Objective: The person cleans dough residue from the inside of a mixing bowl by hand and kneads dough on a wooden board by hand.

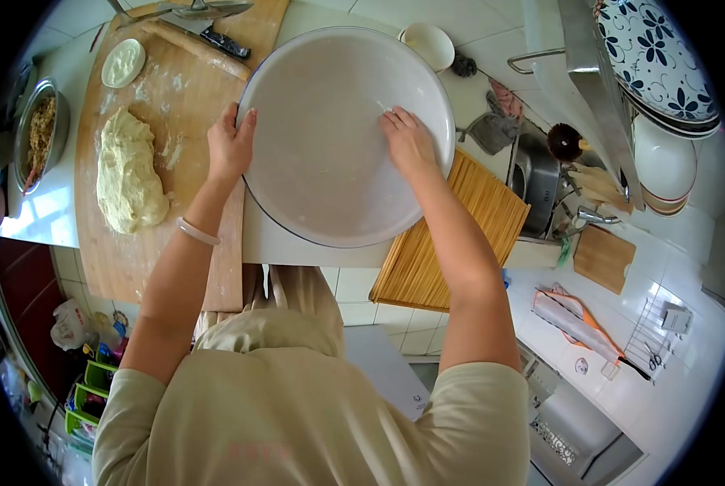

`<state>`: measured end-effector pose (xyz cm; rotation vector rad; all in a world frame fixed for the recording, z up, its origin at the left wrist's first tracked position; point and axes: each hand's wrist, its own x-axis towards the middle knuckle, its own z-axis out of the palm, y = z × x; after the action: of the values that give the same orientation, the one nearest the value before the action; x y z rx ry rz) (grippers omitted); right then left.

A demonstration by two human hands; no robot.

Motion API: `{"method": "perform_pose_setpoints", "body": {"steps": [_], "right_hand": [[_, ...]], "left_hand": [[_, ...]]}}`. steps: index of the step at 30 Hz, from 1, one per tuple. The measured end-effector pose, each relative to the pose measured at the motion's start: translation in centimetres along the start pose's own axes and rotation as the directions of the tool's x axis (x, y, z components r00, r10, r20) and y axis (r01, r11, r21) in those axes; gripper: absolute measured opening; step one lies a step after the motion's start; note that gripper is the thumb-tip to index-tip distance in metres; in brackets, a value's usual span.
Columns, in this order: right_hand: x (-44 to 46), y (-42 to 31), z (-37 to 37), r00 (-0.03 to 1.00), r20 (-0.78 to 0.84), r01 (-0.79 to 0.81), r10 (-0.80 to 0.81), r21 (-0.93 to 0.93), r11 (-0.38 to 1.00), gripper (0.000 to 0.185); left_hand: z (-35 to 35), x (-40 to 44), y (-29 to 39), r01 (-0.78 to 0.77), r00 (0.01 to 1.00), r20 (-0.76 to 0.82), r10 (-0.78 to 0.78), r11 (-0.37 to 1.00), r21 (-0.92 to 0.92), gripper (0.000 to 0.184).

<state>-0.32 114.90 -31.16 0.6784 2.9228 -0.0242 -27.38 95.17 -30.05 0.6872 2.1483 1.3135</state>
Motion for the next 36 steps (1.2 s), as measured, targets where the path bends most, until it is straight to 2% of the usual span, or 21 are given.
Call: {"method": "perform_pose_setpoints", "body": {"steps": [2, 4, 5, 7, 8, 9, 11, 12, 15, 16, 18, 19, 21, 22, 24, 25, 27, 28, 30, 34, 36], "right_hand": [[-1.1, -1.2, 0.7, 0.999, -0.038, -0.007, 0.004, -0.093, 0.996, 0.036], [-3.4, -4.8, 0.9, 0.908, -0.032, -0.408, 0.417, 0.157, 0.900, 0.025], [-3.3, -6.4, -0.7, 0.754, 0.270, -0.656, 0.599, 0.269, 0.705, 0.023], [-4.4, -9.1, -1.5, 0.746, 0.461, -0.643, 0.481, 0.309, 0.701, 0.020], [-5.0, -10.5, -1.2, 0.901, 0.359, -0.359, 0.242, 0.307, 0.881, 0.018], [-4.4, -10.9, -0.7, 0.904, 0.358, -0.351, 0.233, 0.310, 0.884, 0.018], [-2.4, -11.9, -1.4, 0.934, 0.297, -0.336, 0.198, 0.542, 0.771, 0.017], [-1.6, -10.9, -0.3, 0.911, 0.354, -0.407, 0.213, 0.682, 0.608, 0.017], [-0.8, -6.5, 3.4, 0.850, 0.371, -0.512, 0.375, 0.749, 0.421, 0.014], [-1.4, -5.8, 3.1, 0.849, 0.372, -0.513, 0.375, 0.750, 0.419, 0.014], [-2.8, -5.2, 2.1, 0.952, 0.229, -0.303, 0.205, 0.582, 0.754, 0.013], [-3.4, -5.7, 1.7, 0.950, 0.232, -0.308, 0.209, 0.580, 0.754, 0.013], [-3.9, -7.4, 0.9, 0.870, 0.331, -0.469, 0.366, 0.319, 0.824, 0.015], [-3.6, -8.5, 0.6, 0.870, 0.331, -0.467, 0.365, 0.319, 0.824, 0.015], [-2.5, -11.0, 0.4, 0.787, 0.382, -0.617, 0.485, 0.506, 0.603, 0.016], [-1.5, -11.8, 0.8, 0.788, 0.381, -0.616, 0.484, 0.507, 0.603, 0.016], [0.5, -13.1, 1.8, 0.825, 0.156, -0.513, 0.543, 0.609, 0.605, 0.013], [0.9, -14.1, 1.8, 0.825, 0.157, -0.514, 0.544, 0.611, 0.603, 0.013], [1.0, -15.6, 1.0, 0.973, -0.042, -0.153, 0.227, 0.621, 0.769, 0.009], [-1.0, -10.6, 3.5, 0.990, -0.040, -0.090, 0.132, 0.542, 0.836, 0.009], [-1.0, -7.9, 3.6, 0.898, -0.069, -0.314, 0.434, 0.591, 0.743, 0.013]], "left_hand": [[0.1, -0.1, -0.2, -0.011, 1.000, 0.002, 0.011, 1.000, -0.015, 0.030], [0.3, 0.0, -0.2, -0.007, 1.000, -0.020, 0.006, 1.000, -0.007, 0.030], [0.3, 0.0, -0.2, -0.006, 1.000, -0.020, 0.006, 1.000, -0.011, 0.030], [0.3, 0.2, 0.0, 0.017, 1.000, -0.005, -0.017, 1.000, -0.001, 0.030], [0.3, 0.1, 0.1, 0.020, 1.000, -0.014, -0.020, 1.000, 0.000, 0.030], [0.3, 0.1, 0.2, 0.019, 1.000, -0.014, -0.019, 1.000, 0.004, 0.030], [0.2, 0.1, 0.1, 0.020, 1.000, -0.011, -0.020, 1.000, 0.011, 0.030], [0.2, 0.1, 0.1, 0.018, 1.000, -0.008, -0.018, 1.000, -0.005, 0.030], [0.1, 0.1, 0.2, 0.032, 0.999, 0.013, -0.032, 0.999, -0.007, 0.029], [0.0, 0.2, 0.2, 0.046, 0.999, 0.025, -0.046, 0.999, 0.005, 0.029], [-0.1, 0.2, 0.4, 0.045, 0.999, 0.017, -0.045, 0.999, -0.009, 0.029], [0.1, 0.1, 0.5, 0.042, 0.999, 0.008, -0.042, 0.999, -0.027, 0.029], [0.3, 0.2, 0.2, 0.033, 0.999, 0.004, -0.033, 0.999, -0.028, 0.029], [0.3, 0.2, 0.0, 0.024, 1.000, -0.005, -0.024, 0.999, -0.026, 0.029], [0.4, 0.2, -0.3, 0.022, 1.000, -0.004, -0.022, 1.000, -0.016, 0.029], [0.3, 0.3, -0.3, 0.020, 1.000, -0.002, -0.020, 1.000, -0.006, 0.029], [0.2, 0.1, 0.1, 0.032, 0.999, 0.006, -0.032, 0.999, -0.016, 0.029], [0.1, 0.1, 0.2, 0.044, 0.999, 0.016, -0.044, 0.999, -0.029, 0.029], [0.0, 0.1, 0.1, 0.033, 0.999, 0.026, -0.032, 0.999, -0.033, 0.029], [0.1, 0.1, 0.1, -0.028, 1.000, -0.011, 0.027, 0.999, -0.028, 0.029], [0.0, 0.1, 0.2, 0.001, 1.000, 0.003, -0.001, 1.000, -0.023, 0.029]]}}
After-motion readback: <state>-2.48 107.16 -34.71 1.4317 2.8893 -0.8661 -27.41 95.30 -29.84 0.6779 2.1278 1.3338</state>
